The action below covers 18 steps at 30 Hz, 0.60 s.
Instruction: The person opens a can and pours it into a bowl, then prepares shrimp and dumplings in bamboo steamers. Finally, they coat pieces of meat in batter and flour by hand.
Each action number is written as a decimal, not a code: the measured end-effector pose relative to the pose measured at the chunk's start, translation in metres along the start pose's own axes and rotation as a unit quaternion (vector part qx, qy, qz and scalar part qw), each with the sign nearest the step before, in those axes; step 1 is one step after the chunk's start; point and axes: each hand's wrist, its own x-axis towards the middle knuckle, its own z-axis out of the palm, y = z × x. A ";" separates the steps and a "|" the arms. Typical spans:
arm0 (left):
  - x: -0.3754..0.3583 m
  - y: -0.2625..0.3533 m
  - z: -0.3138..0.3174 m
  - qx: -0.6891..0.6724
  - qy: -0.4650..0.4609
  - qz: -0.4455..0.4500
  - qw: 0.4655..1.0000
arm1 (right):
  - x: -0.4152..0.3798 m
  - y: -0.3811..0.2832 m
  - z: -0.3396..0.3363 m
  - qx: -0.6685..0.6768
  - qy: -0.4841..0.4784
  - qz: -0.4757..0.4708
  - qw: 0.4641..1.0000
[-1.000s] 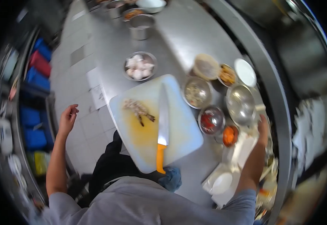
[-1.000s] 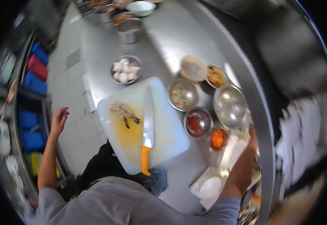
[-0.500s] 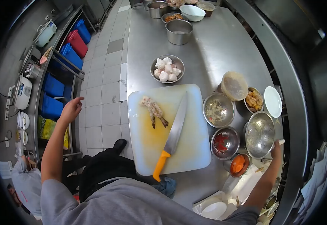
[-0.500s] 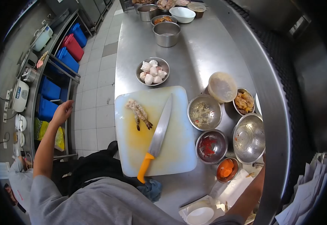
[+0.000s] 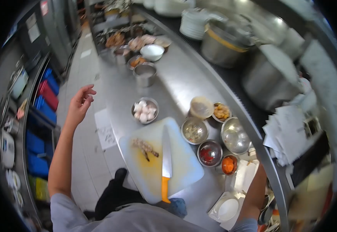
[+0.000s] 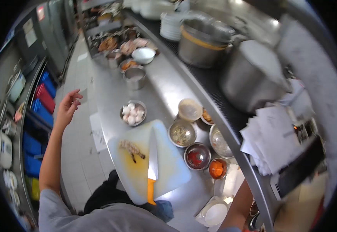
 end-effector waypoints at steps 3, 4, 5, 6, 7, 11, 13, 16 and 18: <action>0.066 0.068 0.021 -0.116 -0.008 0.092 0.989 | -0.058 -0.048 -0.040 0.099 0.076 0.000 0.992; 0.085 0.090 0.028 -0.156 -0.013 0.131 0.979 | -0.082 -0.074 -0.061 0.157 0.064 0.021 0.985; 0.105 0.109 0.033 -0.192 -0.026 0.189 0.963 | -0.110 -0.122 -0.104 0.251 0.011 0.069 0.966; 0.123 0.132 0.038 -0.215 -0.036 0.233 0.948 | -0.139 -0.170 -0.147 0.335 -0.034 0.127 0.933; 0.138 0.156 0.040 -0.240 -0.047 0.276 0.929 | -0.167 -0.195 -0.166 0.396 -0.051 0.151 0.904; 0.191 0.231 0.033 -0.181 -0.026 0.448 0.875 | -0.288 -0.273 -0.200 0.577 -0.025 0.216 0.787; 0.229 0.252 0.023 -0.125 0.010 0.500 0.857 | -0.335 -0.314 -0.224 0.616 0.025 0.270 0.740; 0.333 0.273 0.014 -0.063 0.087 0.558 0.823 | -0.414 -0.384 -0.233 0.631 0.185 0.349 0.668; 0.437 0.285 0.022 0.001 0.105 0.572 0.814 | -0.440 -0.419 -0.225 0.644 0.254 0.364 0.624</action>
